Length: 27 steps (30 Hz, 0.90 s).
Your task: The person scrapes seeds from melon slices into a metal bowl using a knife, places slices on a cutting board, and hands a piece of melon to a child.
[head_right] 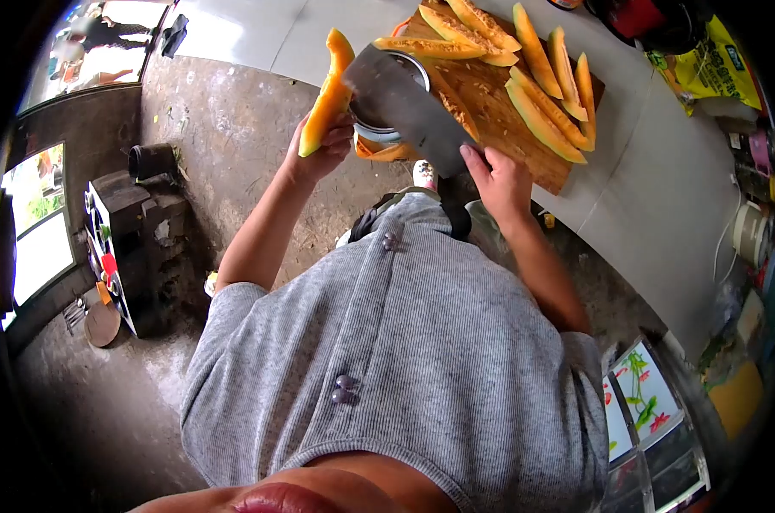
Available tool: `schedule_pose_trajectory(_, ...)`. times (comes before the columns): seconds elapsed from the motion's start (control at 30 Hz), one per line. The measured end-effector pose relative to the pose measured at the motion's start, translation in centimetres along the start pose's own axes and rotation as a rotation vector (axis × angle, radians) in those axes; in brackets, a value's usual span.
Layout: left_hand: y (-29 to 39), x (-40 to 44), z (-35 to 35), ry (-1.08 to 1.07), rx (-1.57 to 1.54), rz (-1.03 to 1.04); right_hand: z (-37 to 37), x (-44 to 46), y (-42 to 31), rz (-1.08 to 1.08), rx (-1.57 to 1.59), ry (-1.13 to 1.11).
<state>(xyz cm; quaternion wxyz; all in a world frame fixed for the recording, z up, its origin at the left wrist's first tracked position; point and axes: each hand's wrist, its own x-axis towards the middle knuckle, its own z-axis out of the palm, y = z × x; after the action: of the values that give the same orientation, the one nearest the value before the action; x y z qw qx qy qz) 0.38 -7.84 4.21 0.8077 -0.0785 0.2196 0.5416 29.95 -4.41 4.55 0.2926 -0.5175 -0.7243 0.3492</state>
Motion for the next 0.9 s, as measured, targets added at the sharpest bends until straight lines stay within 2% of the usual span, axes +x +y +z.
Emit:
schedule_pose_trajectory(0.03, 0.0, 0.2, -0.2, 0.038, 0.012, 0.019, -0.1, 0.0, -0.3, -0.111, 0.116, 0.023)
schedule_pose_trajectory(0.13, 0.0, 0.2, -0.1, 0.0, -0.031, -0.002, 0.2, 0.1, -0.3, -0.189, 0.093, 0.052)
schedule_pose_trajectory(0.27, 0.4, -0.6, 0.2, -0.02, -0.037, -0.06, 0.1, 0.1, 0.7, -0.057, 0.023, -0.025)
schedule_pose_trajectory(0.33, 0.4, -0.9, 0.4, -0.024, -0.017, -0.051, -0.2, 0.4, 0.7, 0.025, -0.198, -0.03)
schedule_pose_trajectory(0.43, 0.4, -1.2, 0.8, -0.084, -0.016, -0.055, 0.2, 0.5, 1.0, 0.069, -0.24, 0.063)
schedule_pose_trajectory(0.6, 0.4, -1.3, 0.2, -0.082, 0.006, -0.03, -0.5, 0.3, 1.0, 0.109, -0.307, 0.004)
schedule_pose_trajectory(0.73, 0.9, -1.3, -0.6, 0.023, 0.082, 0.014, -0.4, 1.1, 0.6, 0.16, -0.405, -0.088)
schedule_pose_trajectory(0.8, 1.2, -1.2, -1.5, -0.038, 0.048, -0.011, -0.6, 0.5, 0.7, 0.021, -0.358, 0.032)
schedule_pose_trajectory(0.87, 1.5, -1.5, -1.0, 0.009, 0.128, 0.036, -0.9, 0.6, 1.0, 0.008, -0.338, -0.005)
schedule_pose_trajectory(0.9, 1.2, -1.6, -0.6, -0.001, 0.15, 0.055, -1.4, 0.9, 0.7, 0.033, -0.429, -0.044)
